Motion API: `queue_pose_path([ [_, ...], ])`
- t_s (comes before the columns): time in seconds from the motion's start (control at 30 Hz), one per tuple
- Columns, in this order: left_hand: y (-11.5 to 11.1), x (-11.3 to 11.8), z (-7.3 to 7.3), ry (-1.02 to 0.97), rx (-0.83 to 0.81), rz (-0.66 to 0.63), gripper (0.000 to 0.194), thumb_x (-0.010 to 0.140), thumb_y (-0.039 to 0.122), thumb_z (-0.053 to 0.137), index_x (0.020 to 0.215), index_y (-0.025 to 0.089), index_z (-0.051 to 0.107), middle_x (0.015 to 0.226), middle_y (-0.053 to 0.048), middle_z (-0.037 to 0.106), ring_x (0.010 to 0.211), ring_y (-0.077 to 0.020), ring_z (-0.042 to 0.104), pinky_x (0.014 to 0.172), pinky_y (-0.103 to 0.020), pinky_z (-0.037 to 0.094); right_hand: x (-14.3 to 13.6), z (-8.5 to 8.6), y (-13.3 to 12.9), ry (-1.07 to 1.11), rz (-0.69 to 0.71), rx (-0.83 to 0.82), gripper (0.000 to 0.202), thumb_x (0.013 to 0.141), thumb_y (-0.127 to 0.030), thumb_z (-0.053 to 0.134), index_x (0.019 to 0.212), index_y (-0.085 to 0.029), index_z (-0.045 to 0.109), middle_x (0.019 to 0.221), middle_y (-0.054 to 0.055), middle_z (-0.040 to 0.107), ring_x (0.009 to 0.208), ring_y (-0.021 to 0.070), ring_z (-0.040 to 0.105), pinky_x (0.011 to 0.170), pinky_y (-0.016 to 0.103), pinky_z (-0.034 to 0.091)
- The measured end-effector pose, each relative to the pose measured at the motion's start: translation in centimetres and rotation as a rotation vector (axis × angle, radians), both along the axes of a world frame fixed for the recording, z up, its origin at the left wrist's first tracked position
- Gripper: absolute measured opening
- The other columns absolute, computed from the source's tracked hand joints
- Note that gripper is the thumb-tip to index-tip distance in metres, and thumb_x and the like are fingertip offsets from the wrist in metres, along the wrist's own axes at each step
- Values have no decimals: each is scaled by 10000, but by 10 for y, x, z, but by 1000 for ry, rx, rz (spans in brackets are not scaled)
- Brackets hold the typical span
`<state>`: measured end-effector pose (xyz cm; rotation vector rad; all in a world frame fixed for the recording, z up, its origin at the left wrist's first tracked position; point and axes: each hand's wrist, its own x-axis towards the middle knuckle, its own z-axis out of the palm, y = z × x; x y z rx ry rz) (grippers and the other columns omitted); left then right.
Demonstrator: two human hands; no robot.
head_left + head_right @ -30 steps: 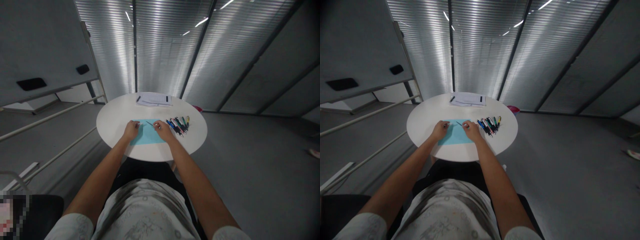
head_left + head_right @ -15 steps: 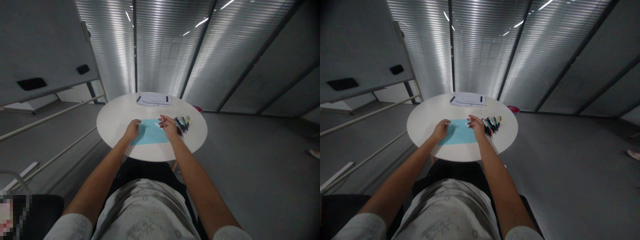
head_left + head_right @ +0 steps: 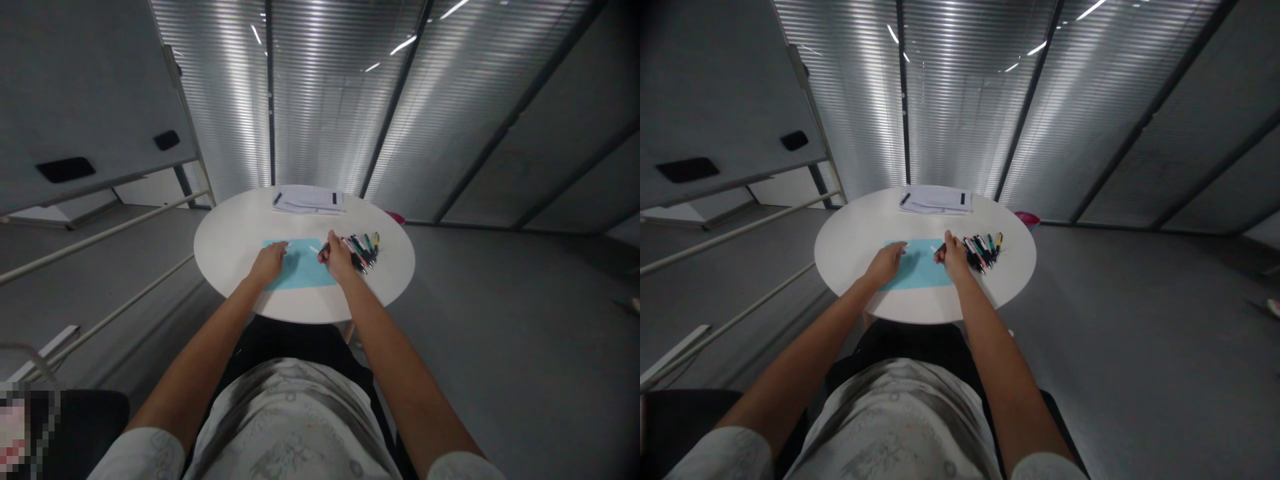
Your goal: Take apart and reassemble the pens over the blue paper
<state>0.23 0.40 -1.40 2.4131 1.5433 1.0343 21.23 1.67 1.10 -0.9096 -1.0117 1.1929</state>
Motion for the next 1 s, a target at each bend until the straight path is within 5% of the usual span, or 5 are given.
queue_pose_path([
  [0.27,-15,13,13,199,72,-79,349,987,250,328,1242,137,538,1073,-138,667,993,-232,609,916,-390,442,-2,-3,-2,-81,108,-61,545,772,-729,542,641,-200,522,504,-19,547,464,131,606,377,206,427],
  [0.57,-13,14,11,219,72,-131,410,980,287,372,1346,158,502,1099,-138,672,1024,-241,599,922,-396,435,-6,12,-17,1,305,-109,506,854,-635,537,729,-155,638,710,79,687,643,162,674,544,260,555],
  [0.83,-15,12,11,244,122,-92,447,936,143,345,1368,101,452,1117,-164,622,1041,-245,579,943,-392,442,-2,-2,-7,-181,155,-9,593,771,-758,514,734,-181,647,416,-44,484,376,97,495,391,194,396],
  [1.0,-14,11,9,160,121,-47,373,950,163,317,1282,117,479,1171,-172,595,1083,-245,575,962,-407,438,-4,0,-9,-125,163,-31,518,702,-710,644,710,-199,560,458,-67,489,391,92,508,408,204,431],
])
